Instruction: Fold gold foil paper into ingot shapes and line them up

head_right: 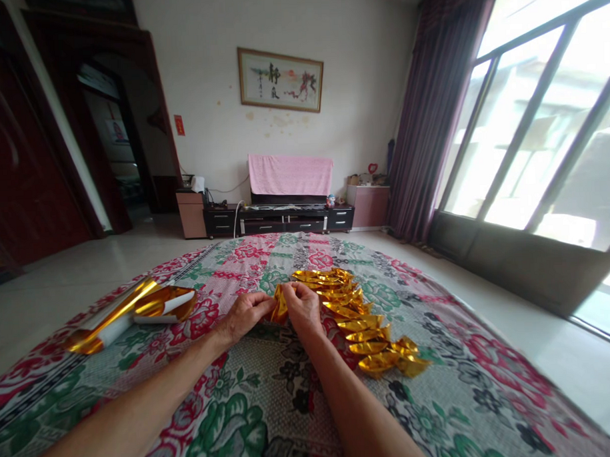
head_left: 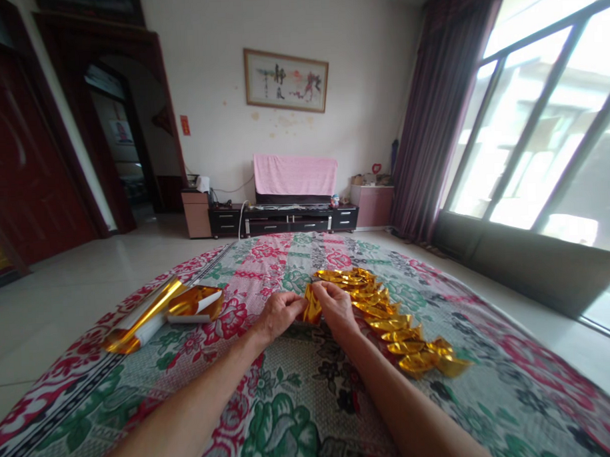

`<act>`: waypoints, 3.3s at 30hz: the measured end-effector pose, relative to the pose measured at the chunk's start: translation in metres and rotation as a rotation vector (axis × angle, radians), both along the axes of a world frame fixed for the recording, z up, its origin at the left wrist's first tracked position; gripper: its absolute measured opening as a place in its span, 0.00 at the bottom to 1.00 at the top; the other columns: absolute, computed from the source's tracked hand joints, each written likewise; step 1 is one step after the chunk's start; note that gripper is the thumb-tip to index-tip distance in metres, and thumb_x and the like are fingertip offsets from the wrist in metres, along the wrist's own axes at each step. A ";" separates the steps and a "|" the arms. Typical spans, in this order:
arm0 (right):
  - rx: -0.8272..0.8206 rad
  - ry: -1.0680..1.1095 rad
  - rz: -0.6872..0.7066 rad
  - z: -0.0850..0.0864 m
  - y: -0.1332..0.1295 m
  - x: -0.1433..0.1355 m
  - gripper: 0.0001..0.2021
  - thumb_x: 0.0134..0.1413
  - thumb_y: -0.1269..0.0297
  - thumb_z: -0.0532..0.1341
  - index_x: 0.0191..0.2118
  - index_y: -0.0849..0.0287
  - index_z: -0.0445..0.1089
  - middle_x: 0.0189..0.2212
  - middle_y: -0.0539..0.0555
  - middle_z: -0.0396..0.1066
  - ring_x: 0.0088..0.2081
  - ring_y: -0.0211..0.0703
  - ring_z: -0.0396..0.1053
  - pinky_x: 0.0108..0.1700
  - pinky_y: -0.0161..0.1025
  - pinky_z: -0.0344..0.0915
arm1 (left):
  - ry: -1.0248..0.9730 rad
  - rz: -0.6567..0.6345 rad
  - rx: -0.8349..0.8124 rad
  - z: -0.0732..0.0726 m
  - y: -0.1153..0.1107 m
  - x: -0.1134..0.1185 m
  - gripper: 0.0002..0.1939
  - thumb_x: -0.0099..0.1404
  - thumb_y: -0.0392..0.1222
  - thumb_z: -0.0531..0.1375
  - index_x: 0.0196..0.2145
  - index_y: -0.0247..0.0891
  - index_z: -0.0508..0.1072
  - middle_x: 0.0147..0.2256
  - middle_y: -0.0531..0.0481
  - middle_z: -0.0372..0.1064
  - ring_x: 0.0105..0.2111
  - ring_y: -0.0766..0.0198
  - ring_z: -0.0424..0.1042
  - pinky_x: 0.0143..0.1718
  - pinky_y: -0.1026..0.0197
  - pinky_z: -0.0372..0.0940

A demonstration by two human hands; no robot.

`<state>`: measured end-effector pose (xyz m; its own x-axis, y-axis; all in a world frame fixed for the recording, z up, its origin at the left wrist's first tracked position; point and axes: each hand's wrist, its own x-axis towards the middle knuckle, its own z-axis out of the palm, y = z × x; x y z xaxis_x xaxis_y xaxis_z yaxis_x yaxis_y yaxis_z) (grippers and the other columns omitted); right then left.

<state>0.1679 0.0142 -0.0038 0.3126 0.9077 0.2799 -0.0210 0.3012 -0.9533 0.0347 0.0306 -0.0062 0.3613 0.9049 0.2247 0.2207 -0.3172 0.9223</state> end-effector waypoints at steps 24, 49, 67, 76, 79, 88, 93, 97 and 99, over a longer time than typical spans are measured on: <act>-0.010 0.039 0.057 0.003 -0.004 0.002 0.17 0.39 0.52 0.61 0.30 0.64 0.71 0.22 0.50 0.67 0.23 0.34 0.61 0.26 0.31 0.59 | 0.055 0.104 0.076 -0.002 -0.001 0.003 0.15 0.53 0.48 0.55 0.24 0.33 0.74 0.18 0.53 0.66 0.20 0.68 0.62 0.21 0.67 0.54; -0.020 0.129 0.033 0.008 -0.005 0.004 0.13 0.35 0.57 0.63 0.28 0.62 0.71 0.21 0.48 0.68 0.22 0.34 0.63 0.26 0.32 0.60 | 0.030 -0.061 0.023 0.003 -0.004 -0.002 0.15 0.54 0.47 0.55 0.26 0.33 0.75 0.19 0.51 0.66 0.20 0.68 0.61 0.21 0.66 0.54; -0.039 0.161 0.046 0.011 -0.007 0.004 0.12 0.35 0.59 0.64 0.26 0.63 0.70 0.18 0.47 0.66 0.20 0.32 0.60 0.23 0.31 0.57 | 0.090 -0.010 0.032 0.003 -0.003 -0.001 0.16 0.54 0.49 0.56 0.30 0.33 0.76 0.19 0.51 0.67 0.19 0.68 0.64 0.21 0.67 0.55; -0.039 0.159 0.058 0.008 -0.005 0.006 0.13 0.35 0.59 0.64 0.27 0.63 0.71 0.19 0.47 0.66 0.21 0.33 0.60 0.25 0.31 0.58 | 0.081 0.012 0.005 0.004 -0.006 0.001 0.17 0.53 0.49 0.57 0.30 0.32 0.76 0.17 0.53 0.66 0.17 0.69 0.63 0.19 0.68 0.53; -0.047 0.179 0.115 0.005 -0.003 0.008 0.15 0.35 0.58 0.64 0.30 0.63 0.71 0.21 0.49 0.68 0.22 0.34 0.62 0.26 0.32 0.59 | 0.087 0.034 0.002 0.003 -0.007 0.002 0.17 0.53 0.50 0.56 0.29 0.32 0.76 0.16 0.53 0.66 0.16 0.69 0.63 0.18 0.67 0.53; -0.035 0.150 0.114 0.000 0.001 0.010 0.18 0.35 0.57 0.65 0.34 0.62 0.71 0.23 0.50 0.70 0.23 0.35 0.65 0.27 0.33 0.61 | 0.123 0.091 0.043 0.005 -0.008 0.004 0.15 0.54 0.47 0.54 0.24 0.33 0.74 0.17 0.53 0.65 0.18 0.68 0.64 0.20 0.67 0.55; -0.050 0.113 0.113 0.000 0.001 0.010 0.19 0.34 0.57 0.66 0.35 0.62 0.70 0.23 0.49 0.70 0.23 0.35 0.64 0.27 0.33 0.62 | 0.136 0.073 0.089 0.005 -0.010 0.003 0.15 0.55 0.47 0.53 0.22 0.33 0.73 0.17 0.53 0.65 0.19 0.68 0.64 0.20 0.67 0.55; -0.080 0.092 0.077 0.002 -0.001 0.009 0.20 0.34 0.56 0.66 0.36 0.63 0.70 0.20 0.49 0.69 0.21 0.35 0.63 0.25 0.33 0.61 | 0.150 0.054 0.132 0.005 -0.010 0.003 0.16 0.56 0.47 0.52 0.23 0.33 0.72 0.17 0.52 0.66 0.19 0.69 0.63 0.21 0.68 0.55; -0.092 0.092 0.069 0.003 -0.002 0.010 0.21 0.33 0.56 0.66 0.36 0.63 0.71 0.21 0.49 0.69 0.22 0.35 0.64 0.26 0.33 0.61 | 0.173 0.057 0.170 0.004 -0.011 0.004 0.15 0.56 0.46 0.52 0.22 0.33 0.72 0.17 0.52 0.66 0.19 0.69 0.63 0.22 0.68 0.55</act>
